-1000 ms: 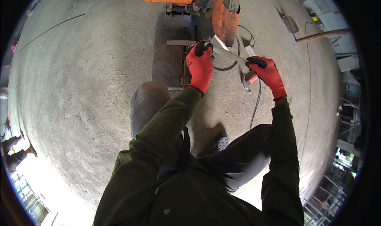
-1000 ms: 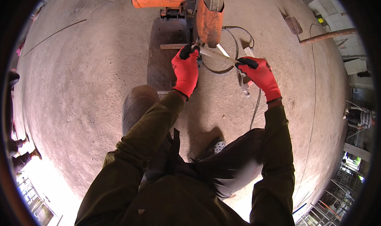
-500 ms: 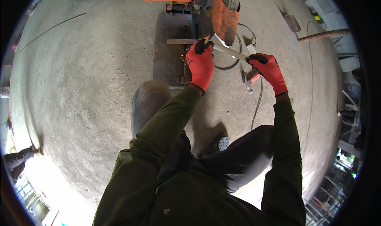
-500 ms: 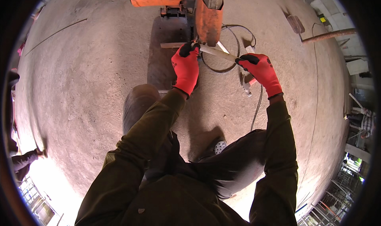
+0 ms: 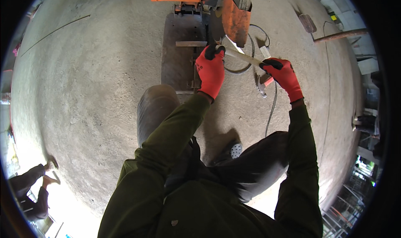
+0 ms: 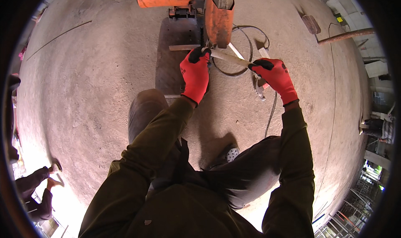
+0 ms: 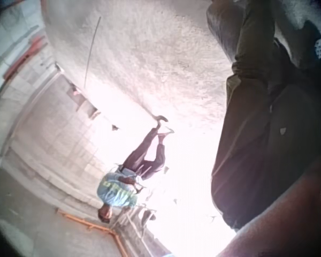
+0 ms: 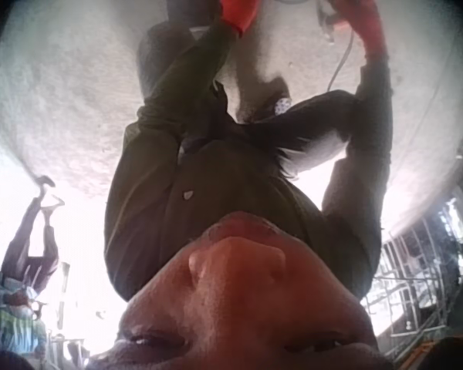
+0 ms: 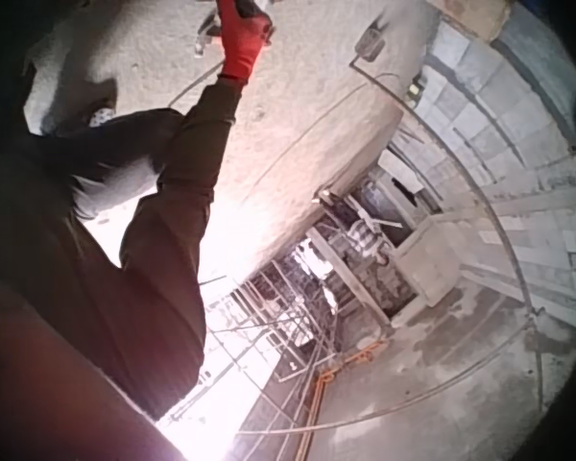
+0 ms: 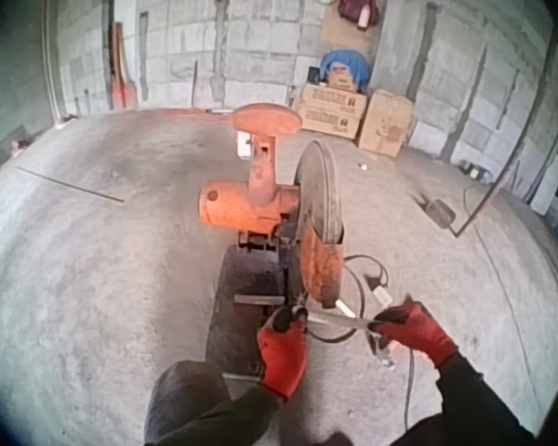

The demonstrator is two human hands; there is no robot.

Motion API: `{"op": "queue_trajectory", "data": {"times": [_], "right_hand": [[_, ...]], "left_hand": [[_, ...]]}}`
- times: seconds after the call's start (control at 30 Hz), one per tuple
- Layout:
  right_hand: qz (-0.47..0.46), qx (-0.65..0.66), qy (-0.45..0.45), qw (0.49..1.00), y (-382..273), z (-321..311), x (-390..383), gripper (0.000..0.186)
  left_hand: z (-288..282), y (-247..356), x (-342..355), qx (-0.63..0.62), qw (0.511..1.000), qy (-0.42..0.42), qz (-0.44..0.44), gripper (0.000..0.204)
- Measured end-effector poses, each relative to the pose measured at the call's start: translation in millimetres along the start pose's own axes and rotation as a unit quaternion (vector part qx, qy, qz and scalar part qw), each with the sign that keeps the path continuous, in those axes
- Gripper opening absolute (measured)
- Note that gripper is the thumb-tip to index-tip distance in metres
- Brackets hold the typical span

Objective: The person kneels on the floor and uses a chop saw to cut several white metal rods. They repeatedly position the rods against the saw's fence, lower the blade to cut, and then lift the blade to remove the cut pieces.

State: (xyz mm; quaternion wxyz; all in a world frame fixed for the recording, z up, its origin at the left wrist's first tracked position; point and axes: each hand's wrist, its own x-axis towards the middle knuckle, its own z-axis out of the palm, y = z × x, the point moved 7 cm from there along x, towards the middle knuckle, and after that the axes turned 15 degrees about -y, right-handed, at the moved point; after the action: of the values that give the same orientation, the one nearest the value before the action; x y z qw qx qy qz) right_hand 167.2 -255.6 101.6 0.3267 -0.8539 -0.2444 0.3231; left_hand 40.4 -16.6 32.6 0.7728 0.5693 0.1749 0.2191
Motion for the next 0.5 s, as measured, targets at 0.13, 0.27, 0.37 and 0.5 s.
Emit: {"op": "queue_trajectory", "data": {"times": [0.13, 0.27, 0.37, 0.5], "right_hand": [[-0.001, 0.001, 0.000, 1.000, 1.8, 0.1, 1.5, 0.026], [-0.023, 0.001, 0.007, 1.000, -4.7, 5.2, -1.8, 0.024], [-0.016, 0.008, 0.000, 1.000, -1.6, 9.8, -0.6, 0.023], [-0.017, 0.023, 0.001, 1.000, 0.7, 22.6, 1.5, 0.025]], "left_hand": [[-0.1, -5.3, 0.7, -0.019, 1.000, -0.014, -0.004, 0.015], [-3.0, -4.7, 0.5, -0.026, 1.000, -0.011, -0.002, 0.020], [-4.5, 1.2, -0.1, -0.007, 1.000, -0.009, 0.013, 0.021], [-7.5, 9.0, 0.5, 0.025, 1.000, -0.003, 0.007, 0.021]]}}
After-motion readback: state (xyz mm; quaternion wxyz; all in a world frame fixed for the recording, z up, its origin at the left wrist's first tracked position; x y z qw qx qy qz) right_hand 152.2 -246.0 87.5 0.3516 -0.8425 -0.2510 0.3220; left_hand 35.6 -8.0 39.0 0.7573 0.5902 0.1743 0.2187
